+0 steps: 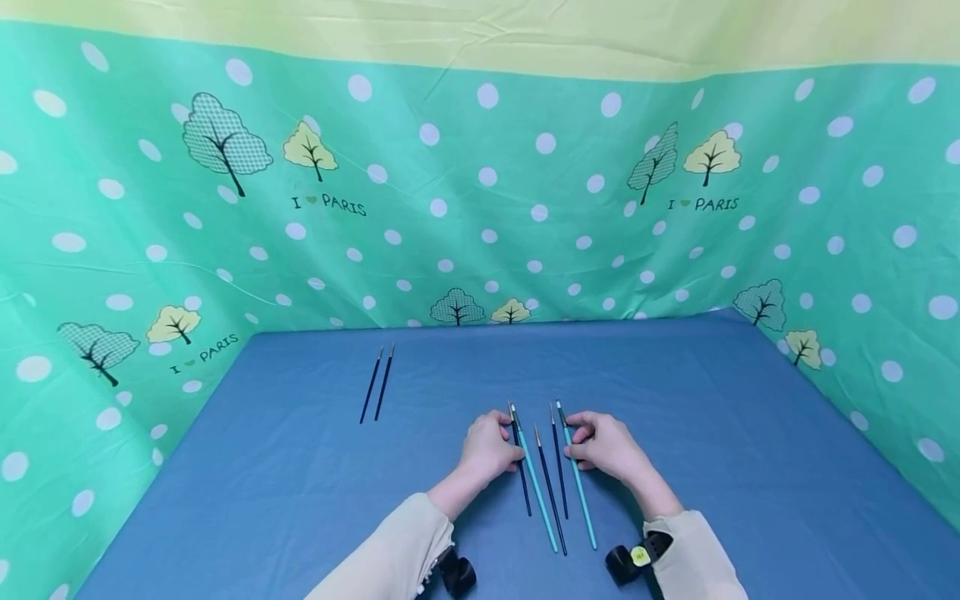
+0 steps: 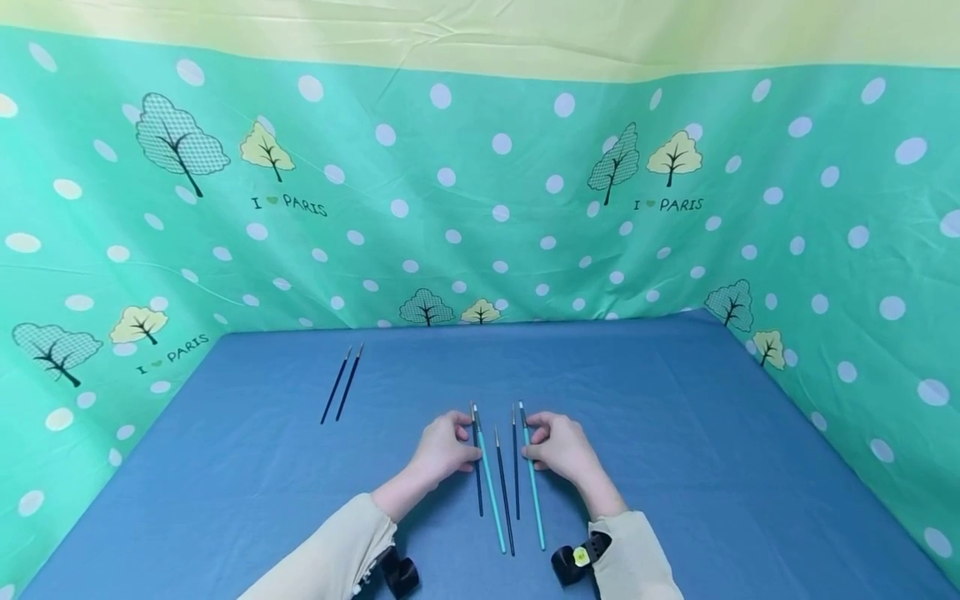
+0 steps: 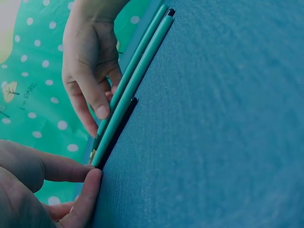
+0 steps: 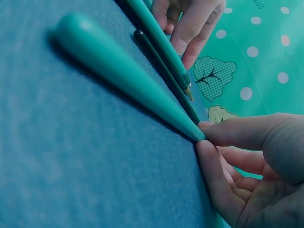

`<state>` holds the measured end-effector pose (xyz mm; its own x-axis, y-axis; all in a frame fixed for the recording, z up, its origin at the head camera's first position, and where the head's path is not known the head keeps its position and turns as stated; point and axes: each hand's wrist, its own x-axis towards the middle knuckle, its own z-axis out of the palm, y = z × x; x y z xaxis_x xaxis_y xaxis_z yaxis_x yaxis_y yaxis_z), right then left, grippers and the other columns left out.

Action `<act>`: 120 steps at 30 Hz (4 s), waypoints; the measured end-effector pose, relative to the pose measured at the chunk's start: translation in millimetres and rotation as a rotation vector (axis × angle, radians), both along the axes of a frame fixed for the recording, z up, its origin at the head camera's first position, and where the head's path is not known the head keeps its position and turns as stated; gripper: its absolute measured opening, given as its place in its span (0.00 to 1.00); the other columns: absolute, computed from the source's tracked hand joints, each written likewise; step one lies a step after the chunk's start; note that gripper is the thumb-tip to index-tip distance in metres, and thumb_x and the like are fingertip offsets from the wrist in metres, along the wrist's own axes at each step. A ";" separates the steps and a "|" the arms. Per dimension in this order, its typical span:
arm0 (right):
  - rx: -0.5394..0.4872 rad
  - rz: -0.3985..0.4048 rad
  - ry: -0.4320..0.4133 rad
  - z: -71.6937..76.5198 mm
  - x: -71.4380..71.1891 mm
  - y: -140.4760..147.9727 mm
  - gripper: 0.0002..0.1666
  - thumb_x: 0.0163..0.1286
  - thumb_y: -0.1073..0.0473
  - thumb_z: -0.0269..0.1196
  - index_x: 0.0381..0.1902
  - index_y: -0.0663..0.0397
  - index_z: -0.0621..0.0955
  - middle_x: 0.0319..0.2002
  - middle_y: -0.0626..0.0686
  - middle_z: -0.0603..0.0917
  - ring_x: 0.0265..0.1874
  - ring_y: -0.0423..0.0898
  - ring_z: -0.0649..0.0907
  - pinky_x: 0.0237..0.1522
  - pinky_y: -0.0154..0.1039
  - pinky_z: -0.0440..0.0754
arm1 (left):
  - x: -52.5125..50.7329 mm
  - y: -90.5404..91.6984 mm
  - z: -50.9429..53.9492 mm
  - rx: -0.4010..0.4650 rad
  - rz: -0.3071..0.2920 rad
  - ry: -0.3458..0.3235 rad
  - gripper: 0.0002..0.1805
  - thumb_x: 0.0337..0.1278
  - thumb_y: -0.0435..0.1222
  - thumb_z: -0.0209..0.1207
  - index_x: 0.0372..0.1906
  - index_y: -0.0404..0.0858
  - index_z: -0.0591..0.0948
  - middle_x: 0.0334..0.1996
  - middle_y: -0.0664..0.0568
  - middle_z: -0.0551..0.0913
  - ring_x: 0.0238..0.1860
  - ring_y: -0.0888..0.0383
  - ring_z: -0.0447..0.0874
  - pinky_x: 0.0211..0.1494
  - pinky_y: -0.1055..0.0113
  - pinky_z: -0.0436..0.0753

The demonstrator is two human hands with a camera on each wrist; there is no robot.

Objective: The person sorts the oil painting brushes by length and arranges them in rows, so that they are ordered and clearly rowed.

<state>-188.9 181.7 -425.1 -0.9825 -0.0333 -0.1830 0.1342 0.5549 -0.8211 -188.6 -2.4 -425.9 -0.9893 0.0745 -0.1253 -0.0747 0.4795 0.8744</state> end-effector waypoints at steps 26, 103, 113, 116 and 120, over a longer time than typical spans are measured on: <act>0.006 0.001 0.003 2.6 -0.7 1.2 0.27 0.52 0.69 0.66 0.52 0.61 0.75 0.28 0.54 0.74 0.20 0.43 0.78 0.23 0.37 0.82 | -5.7 -0.4 8.4 -0.261 -0.047 0.086 0.32 0.34 0.27 0.67 0.54 0.30 0.74 0.47 0.37 0.71 0.30 0.49 0.73 0.20 0.68 0.75; 0.001 -0.002 -0.004 -1.1 -1.0 0.3 0.27 0.53 0.69 0.66 0.53 0.61 0.75 0.28 0.54 0.74 0.20 0.43 0.78 0.23 0.36 0.81 | -74.7 -141.6 2.0 0.067 0.177 0.010 0.26 0.49 0.25 0.58 0.58 0.37 0.73 0.43 0.41 0.78 0.30 0.57 0.81 0.33 0.66 0.83; -0.001 -0.006 0.002 0.6 -0.8 0.3 0.27 0.52 0.70 0.66 0.53 0.61 0.75 0.28 0.54 0.74 0.20 0.43 0.78 0.23 0.36 0.81 | -83.4 -148.8 6.8 -0.018 0.265 0.042 0.23 0.48 0.26 0.57 0.54 0.35 0.77 0.41 0.41 0.80 0.25 0.59 0.80 0.29 0.68 0.82; -0.001 -0.006 0.000 0.1 -0.7 0.2 0.27 0.52 0.70 0.66 0.53 0.61 0.75 0.28 0.54 0.74 0.20 0.43 0.78 0.23 0.36 0.81 | -85.5 -151.7 6.0 -0.072 0.280 0.064 0.22 0.47 0.27 0.57 0.52 0.35 0.78 0.39 0.41 0.81 0.23 0.60 0.80 0.28 0.68 0.81; 0.002 -0.005 0.001 -0.5 0.4 0.2 0.27 0.52 0.70 0.66 0.53 0.61 0.75 0.28 0.54 0.74 0.20 0.44 0.78 0.23 0.37 0.81 | -88.3 -155.8 6.6 -0.165 0.288 0.076 0.20 0.49 0.29 0.57 0.51 0.36 0.79 0.37 0.44 0.82 0.22 0.60 0.79 0.27 0.67 0.79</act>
